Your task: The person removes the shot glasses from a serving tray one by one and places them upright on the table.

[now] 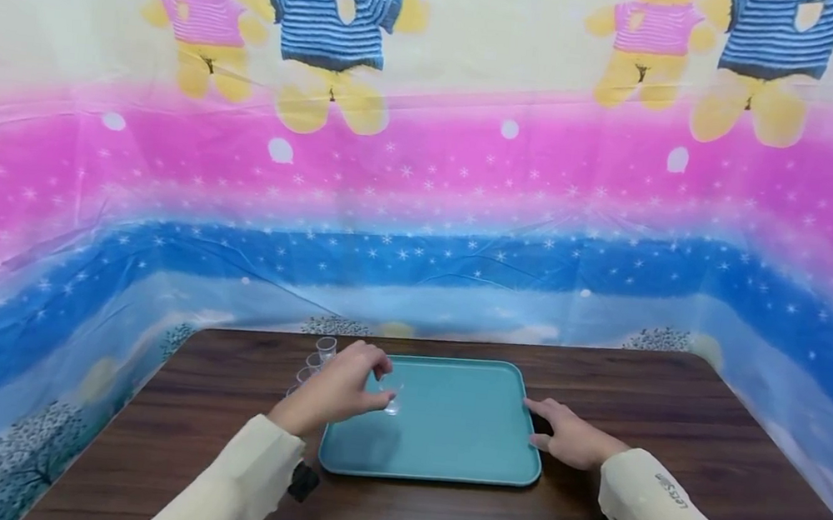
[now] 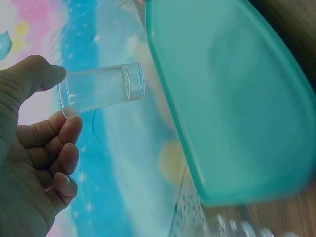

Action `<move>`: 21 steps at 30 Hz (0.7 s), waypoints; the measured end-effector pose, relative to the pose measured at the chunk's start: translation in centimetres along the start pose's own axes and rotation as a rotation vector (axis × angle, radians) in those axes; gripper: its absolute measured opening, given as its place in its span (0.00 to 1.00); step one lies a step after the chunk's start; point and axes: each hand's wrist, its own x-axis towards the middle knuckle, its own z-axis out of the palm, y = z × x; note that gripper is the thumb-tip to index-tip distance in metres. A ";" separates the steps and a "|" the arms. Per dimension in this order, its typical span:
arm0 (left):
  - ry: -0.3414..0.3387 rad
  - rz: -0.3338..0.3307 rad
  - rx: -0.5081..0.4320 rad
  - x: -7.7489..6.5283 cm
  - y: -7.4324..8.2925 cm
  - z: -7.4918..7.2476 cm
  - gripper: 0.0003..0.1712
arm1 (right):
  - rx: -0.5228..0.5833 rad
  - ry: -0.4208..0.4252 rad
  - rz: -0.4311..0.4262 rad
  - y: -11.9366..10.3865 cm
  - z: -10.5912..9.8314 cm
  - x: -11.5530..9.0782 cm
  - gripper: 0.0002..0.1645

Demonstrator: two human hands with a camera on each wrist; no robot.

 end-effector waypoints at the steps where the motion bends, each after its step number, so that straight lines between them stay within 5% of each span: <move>1: 0.012 -0.014 0.009 -0.6 -0.3 -0.4 0.15 | -0.001 -0.002 0.003 0.0 0.0 0.0 0.37; 12: 0.067 -0.129 0.039 -7.5 -3.7 -4.0 0.11 | -0.010 -0.010 -0.011 0.0 -0.2 0.3 0.38; 21: 0.055 -0.235 0.098 -10.9 -5.5 -4.3 0.12 | -0.022 0.004 -0.016 0.2 0.2 0.4 0.37</move>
